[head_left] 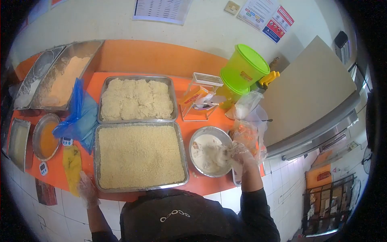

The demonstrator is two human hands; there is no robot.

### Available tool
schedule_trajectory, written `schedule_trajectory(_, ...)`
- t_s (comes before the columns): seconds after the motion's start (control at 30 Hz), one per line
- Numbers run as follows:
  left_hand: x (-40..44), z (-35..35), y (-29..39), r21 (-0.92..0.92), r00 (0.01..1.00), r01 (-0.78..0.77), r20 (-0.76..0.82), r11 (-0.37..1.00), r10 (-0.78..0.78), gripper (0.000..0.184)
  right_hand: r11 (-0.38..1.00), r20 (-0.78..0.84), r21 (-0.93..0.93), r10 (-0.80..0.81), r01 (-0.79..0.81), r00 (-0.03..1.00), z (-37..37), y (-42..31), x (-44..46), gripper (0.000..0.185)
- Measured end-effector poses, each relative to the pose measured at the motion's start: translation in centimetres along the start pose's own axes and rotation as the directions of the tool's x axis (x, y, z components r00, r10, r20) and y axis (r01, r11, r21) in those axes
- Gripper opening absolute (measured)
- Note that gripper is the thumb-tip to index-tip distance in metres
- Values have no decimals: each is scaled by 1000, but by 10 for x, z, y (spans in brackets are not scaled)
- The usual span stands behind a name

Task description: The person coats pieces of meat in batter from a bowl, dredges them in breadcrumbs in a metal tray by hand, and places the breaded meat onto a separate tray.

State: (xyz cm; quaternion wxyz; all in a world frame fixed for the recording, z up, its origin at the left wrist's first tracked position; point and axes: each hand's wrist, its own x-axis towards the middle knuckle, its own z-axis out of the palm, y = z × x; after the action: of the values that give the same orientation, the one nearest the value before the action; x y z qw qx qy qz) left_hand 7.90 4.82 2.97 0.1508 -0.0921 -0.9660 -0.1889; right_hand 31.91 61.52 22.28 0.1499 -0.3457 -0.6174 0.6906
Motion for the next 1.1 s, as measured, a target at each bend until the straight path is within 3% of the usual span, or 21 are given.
schedule_trajectory(0.03,-2,15,-15,-301,994,103,56,948,-90,40,1000,7,-9,0,0,1000,9,-8,-1,21)
schedule_trajectory(0.1,2,10,-11,-447,993,115,30,887,-114,29,989,5,146,7,-7,1000,31,-21,-2,28)
schedule_trajectory(0.13,5,6,-1,-307,996,30,-68,951,-53,27,952,-2,307,15,-13,1000,38,-23,-2,32)
schedule_trajectory(0.2,15,-16,31,-267,987,4,-153,964,-47,36,941,37,318,-139,120,990,32,-6,13,34)
schedule_trajectory(0.23,17,-28,47,-379,983,52,-143,924,-114,37,928,56,324,-215,186,975,25,9,26,35)
schedule_trajectory(0.3,17,-33,50,-452,978,95,-126,887,-169,39,919,121,-264,-270,293,955,-22,82,72,27)
schedule_trajectory(0.37,17,-27,43,-419,979,98,-124,903,-164,39,948,193,-255,-143,190,971,-45,108,70,24)
schedule_trajectory(0.43,17,-24,42,-449,975,119,-118,886,-191,40,929,366,308,81,-203,927,-52,104,47,25)
schedule_trajectory(0.47,16,-22,43,-480,970,135,-112,867,-214,40,994,355,-103,10,29,935,-55,99,44,24)
schedule_trajectory(0.5,15,-24,44,-424,975,119,-118,898,-186,40,834,374,-492,-58,250,926,-56,93,41,23)
schedule_trajectory(0.57,16,-27,44,-344,978,56,-171,937,-122,40,492,359,-791,-106,363,927,-50,70,28,26)
schedule_trajectory(0.63,18,-13,38,-325,947,-52,-317,944,-57,41,442,256,-843,-175,309,951,-41,49,16,26)
schedule_trajectory(0.7,19,-12,40,-544,945,20,-265,839,-194,41,466,186,-840,-234,278,954,-29,38,16,27)
schedule_trajectory(0.77,20,-30,54,-816,905,326,124,478,-406,40,392,185,-878,-248,273,951,-17,48,32,27)
schedule_trajectory(0.83,22,-37,54,-737,881,427,208,523,-426,40,168,246,-941,-251,292,936,-2,75,49,28)
schedule_trajectory(0.93,18,-25,44,-806,895,368,171,463,-413,39,-531,455,-801,-238,278,858,9,110,67,29)
schedule_trajectory(0.97,16,-17,39,-854,906,309,130,418,-404,39,-836,508,-543,-254,77,823,7,115,72,29)
schedule_trajectory(1.0,15,-16,40,-859,903,295,109,417,-416,38,-956,556,-221,-288,-195,780,6,109,74,29)
schedule_trajectory(1.03,15,-15,40,-864,900,282,88,416,-426,38,-562,566,-722,-146,403,811,6,102,72,30)
schedule_trajectory(1.07,14,-14,42,-870,898,268,69,415,-435,37,-512,552,-751,-144,416,821,4,102,72,30)
schedule_trajectory(1.1,15,-16,44,-808,916,227,-12,543,-402,36,-461,537,-779,-142,425,832,-1,104,72,31)
